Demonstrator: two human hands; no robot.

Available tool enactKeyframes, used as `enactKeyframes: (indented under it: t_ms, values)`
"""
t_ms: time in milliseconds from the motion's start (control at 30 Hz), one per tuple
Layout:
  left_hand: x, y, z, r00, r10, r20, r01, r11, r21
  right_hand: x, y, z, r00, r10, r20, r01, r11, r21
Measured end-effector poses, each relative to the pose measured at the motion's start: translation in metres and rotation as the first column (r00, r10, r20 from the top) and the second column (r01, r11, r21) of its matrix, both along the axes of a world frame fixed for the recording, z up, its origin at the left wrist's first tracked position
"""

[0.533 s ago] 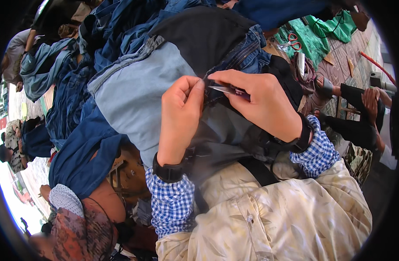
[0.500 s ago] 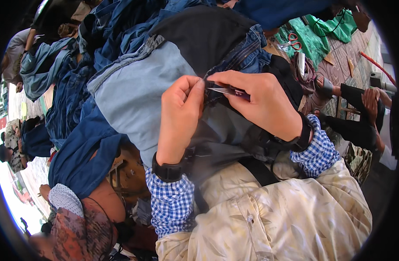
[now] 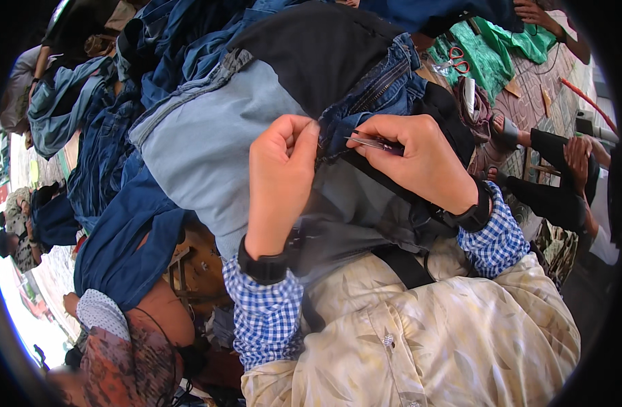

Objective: Trimming loose threads and finishing the edges of denim jeans using thread nippers.

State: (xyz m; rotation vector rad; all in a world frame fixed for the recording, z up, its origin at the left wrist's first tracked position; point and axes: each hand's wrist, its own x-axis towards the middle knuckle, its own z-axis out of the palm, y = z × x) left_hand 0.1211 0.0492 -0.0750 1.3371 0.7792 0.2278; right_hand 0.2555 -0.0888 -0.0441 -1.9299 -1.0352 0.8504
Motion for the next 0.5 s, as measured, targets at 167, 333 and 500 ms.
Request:
enactKeyframes:
  t_ms: [167, 333, 500]
  values:
    - [0.0, -0.003, 0.004, 0.998, 0.018, -0.054, -0.011, 0.992, 0.124, 0.0, -0.002, -0.005, 1.0, -0.019, 0.001, 0.019, 0.999, 0.042]
    - [-0.008, -0.001, 0.011, 0.997, -0.004, -0.078, 0.009, 0.998, 0.067, 0.001, -0.002, -0.003, 1.0, -0.014, -0.015, 0.015, 0.999, 0.043]
    - [-0.015, -0.008, 0.013, 0.996, -0.007, -0.091, 0.021, 0.987, 0.158, 0.0, -0.003, -0.007, 0.999, -0.028, -0.024, 0.03, 0.995, 0.092]
